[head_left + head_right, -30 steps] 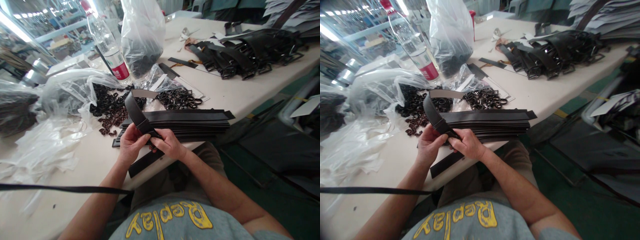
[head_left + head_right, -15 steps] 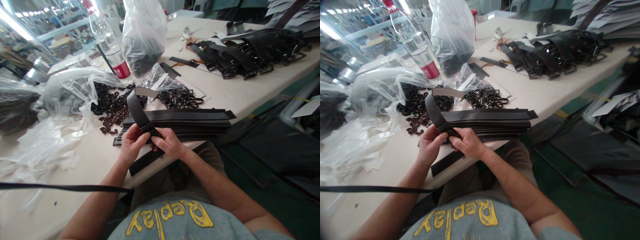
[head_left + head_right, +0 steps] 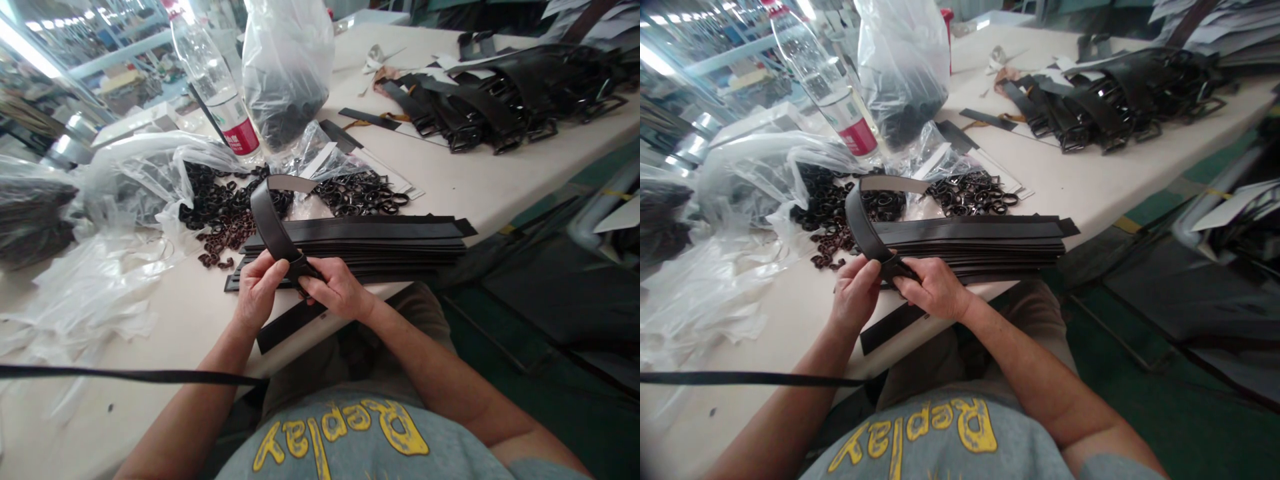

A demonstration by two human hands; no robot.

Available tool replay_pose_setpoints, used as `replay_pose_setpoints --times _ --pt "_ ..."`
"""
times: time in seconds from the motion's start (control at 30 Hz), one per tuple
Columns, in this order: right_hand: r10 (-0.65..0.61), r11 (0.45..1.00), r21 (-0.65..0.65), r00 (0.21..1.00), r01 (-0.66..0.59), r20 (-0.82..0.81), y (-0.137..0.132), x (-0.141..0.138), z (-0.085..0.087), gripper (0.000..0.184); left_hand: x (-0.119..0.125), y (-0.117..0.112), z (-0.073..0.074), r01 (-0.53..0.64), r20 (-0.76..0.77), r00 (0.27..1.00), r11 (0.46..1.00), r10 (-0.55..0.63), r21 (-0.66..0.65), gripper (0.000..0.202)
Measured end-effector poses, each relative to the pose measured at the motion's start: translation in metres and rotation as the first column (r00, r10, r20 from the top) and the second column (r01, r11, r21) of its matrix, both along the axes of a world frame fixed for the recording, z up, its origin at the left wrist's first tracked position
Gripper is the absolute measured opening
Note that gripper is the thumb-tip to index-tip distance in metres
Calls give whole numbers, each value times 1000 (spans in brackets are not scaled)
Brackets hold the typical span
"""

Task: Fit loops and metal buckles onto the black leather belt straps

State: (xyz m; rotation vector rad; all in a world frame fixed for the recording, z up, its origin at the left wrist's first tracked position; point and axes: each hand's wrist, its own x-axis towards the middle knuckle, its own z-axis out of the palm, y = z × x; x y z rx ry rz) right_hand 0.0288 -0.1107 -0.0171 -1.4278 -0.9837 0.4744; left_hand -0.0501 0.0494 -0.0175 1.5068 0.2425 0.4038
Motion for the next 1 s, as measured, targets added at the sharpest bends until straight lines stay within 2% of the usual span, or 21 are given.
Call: replay_pose_setpoints --times 0.33,0.53,0.7,1.0 --pt "-21 1000 4 999 21 39 1 0 0 17 -1 -1 4 24 -53 998 1000 -25 -2 29" --pt "-29 1000 6 996 29 83 2 0 -3 15 3 -7 9 -34 -72 997 994 26 -107 36" --pt "-33 999 7 995 33 94 2 -1 -1 13 4 -8 11 0 -51 999 994 -5 -112 28" --pt "-40 999 9 995 40 93 2 -1 -1 13 2 -6 10 8 -87 996 994 -17 -109 28"
